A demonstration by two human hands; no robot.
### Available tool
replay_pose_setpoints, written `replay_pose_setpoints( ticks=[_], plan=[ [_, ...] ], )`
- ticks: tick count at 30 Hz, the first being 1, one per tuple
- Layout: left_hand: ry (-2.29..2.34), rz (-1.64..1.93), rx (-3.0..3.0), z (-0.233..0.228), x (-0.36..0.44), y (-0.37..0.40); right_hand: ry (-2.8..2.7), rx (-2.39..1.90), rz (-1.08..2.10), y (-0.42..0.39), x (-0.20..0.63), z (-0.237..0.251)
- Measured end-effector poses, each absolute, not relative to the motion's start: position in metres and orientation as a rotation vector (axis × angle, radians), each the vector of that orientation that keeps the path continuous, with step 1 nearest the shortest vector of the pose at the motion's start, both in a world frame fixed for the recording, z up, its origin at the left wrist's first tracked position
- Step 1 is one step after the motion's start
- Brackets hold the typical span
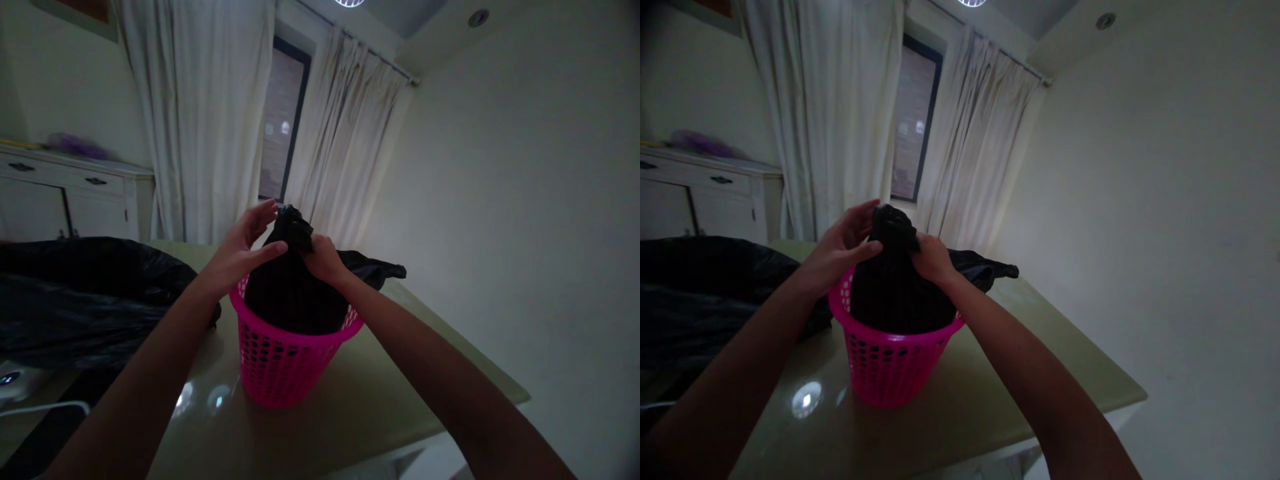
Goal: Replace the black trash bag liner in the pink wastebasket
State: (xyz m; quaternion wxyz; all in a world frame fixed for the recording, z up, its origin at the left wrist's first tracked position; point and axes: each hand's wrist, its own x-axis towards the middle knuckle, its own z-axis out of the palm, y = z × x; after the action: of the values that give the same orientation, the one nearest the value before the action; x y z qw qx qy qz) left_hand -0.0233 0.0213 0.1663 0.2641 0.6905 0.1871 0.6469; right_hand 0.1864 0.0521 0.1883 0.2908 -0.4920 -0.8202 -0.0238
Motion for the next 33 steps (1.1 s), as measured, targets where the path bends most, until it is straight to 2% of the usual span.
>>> replay_pose_setpoints(
  ticks=[5, 9, 13, 18, 20, 23, 25, 27, 30, 33],
  plan=[
    [0.606, 1.587, 1.934, 0.153, -0.022, 0.016, -2.349, -1.047, -0.102, 0.042, 0.172, 0.194],
    [0.562, 1.663, 1.599, 0.154, -0.022, 0.001, -2.565, -0.835, -0.054, 0.019, 0.173, 0.209],
    [0.467, 1.843, 1.139, 0.158, -0.024, -0.002, -2.647, -1.076, -0.196, 0.018, 0.216, 0.227],
    [0.428, 1.912, 1.118, 0.162, -0.025, 0.003, -2.481, -1.615, -0.316, 0.026, 0.281, 0.252],
    [0.478, 1.963, 1.221, 0.16, -0.025, 0.003, -2.379, -1.597, -0.187, 0.019, 0.294, 0.263],
    [0.659, 2.054, 1.403, 0.157, -0.026, 0.003, -2.045, -1.159, 0.113, 0.001, 0.303, 0.272],
    [0.75, 2.08, 1.456, 0.157, -0.028, 0.003, -1.832, -0.967, 0.2, -0.007, 0.31, 0.269],
    [0.755, 2.087, 1.452, 0.158, -0.029, 0.004, -1.788, -1.01, 0.281, -0.007, 0.32, 0.258],
    [0.66, 2.086, 1.419, 0.161, -0.028, 0.002, -1.911, -1.142, 0.578, 0.0, 0.328, 0.233],
    [0.54, 2.0, 1.379, 0.162, -0.026, -0.006, -1.934, -1.058, 0.838, 0.007, 0.312, 0.212]
  ],
)
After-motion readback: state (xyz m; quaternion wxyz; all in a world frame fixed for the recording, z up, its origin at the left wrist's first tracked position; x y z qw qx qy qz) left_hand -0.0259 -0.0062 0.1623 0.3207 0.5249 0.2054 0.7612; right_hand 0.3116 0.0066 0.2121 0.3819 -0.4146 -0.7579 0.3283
